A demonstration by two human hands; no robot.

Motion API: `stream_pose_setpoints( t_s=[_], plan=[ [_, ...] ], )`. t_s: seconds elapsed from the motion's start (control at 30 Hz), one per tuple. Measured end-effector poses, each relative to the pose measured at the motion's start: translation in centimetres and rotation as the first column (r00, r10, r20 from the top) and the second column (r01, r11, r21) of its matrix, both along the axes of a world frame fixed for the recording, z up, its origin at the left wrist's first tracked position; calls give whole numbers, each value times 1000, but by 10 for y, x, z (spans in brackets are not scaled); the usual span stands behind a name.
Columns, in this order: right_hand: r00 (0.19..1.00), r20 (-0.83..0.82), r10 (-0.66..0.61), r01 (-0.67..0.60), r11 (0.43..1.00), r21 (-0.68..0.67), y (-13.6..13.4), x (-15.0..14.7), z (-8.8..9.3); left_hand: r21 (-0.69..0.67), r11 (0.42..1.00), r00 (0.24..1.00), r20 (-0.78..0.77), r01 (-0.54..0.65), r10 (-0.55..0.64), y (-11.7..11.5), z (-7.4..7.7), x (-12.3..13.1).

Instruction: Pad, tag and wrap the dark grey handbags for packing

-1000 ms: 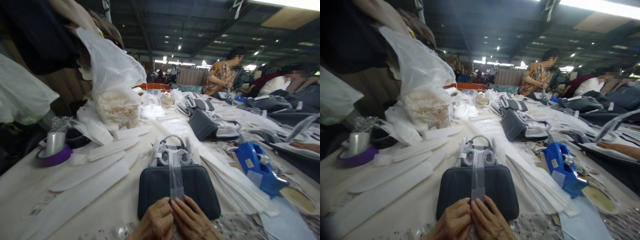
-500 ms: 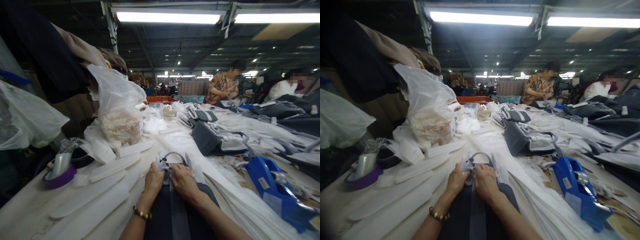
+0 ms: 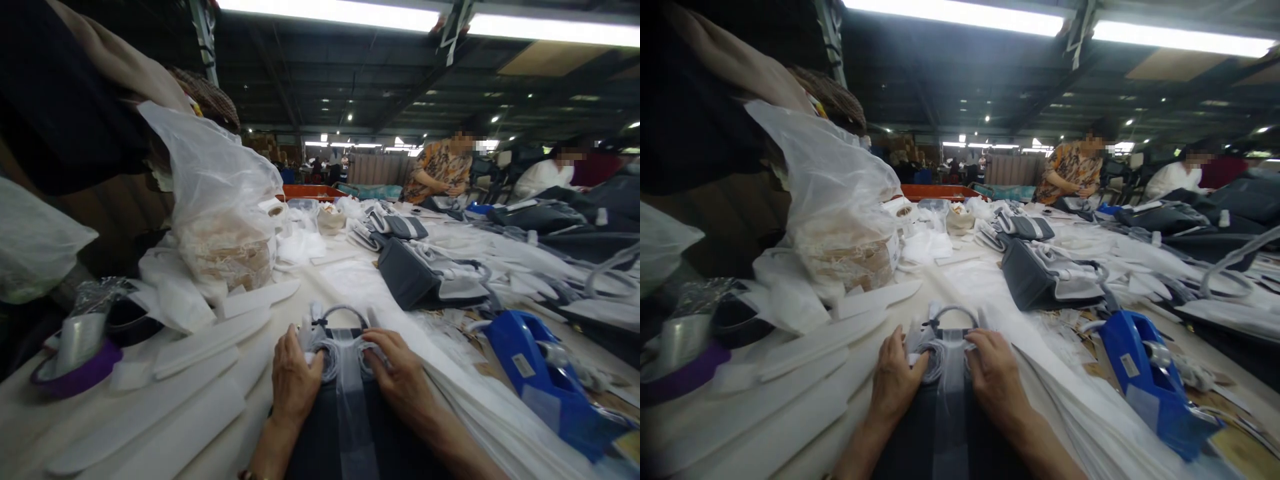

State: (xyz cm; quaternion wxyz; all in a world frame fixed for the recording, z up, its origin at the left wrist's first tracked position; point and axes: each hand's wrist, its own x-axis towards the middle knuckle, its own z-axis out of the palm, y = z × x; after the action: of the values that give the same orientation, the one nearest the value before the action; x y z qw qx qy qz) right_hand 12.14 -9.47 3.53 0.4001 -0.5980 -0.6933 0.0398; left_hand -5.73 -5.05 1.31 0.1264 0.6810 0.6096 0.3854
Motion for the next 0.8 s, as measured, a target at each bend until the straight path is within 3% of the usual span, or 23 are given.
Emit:
stream_pose_setpoints(
  t_s=[0.03,0.1,0.13,0.2,0.3,0.53,0.8],
  plan=[
    [997,-41,-73,73,997,-7,-3,10,3,158,987,999,-29,23,-19,-3,2,3],
    [974,-59,-218,204,961,-184,-4,26,9,349,920,982,-122,179,-145,-7,8,14],
    [964,-43,-261,236,924,-302,-3,31,11,320,902,955,-168,289,-246,-8,12,21],
    [958,-8,-288,252,853,-456,0,34,15,113,880,877,-206,461,-434,-6,20,38],
    [951,36,-306,283,824,-490,8,27,16,-118,857,842,-163,502,-515,0,24,55],
    [938,-85,-335,223,775,-592,24,28,3,-204,823,828,-90,529,-554,10,14,50],
    [813,-421,-401,11,735,-678,41,49,-15,-255,763,742,-195,593,-642,6,17,44]
  ],
)
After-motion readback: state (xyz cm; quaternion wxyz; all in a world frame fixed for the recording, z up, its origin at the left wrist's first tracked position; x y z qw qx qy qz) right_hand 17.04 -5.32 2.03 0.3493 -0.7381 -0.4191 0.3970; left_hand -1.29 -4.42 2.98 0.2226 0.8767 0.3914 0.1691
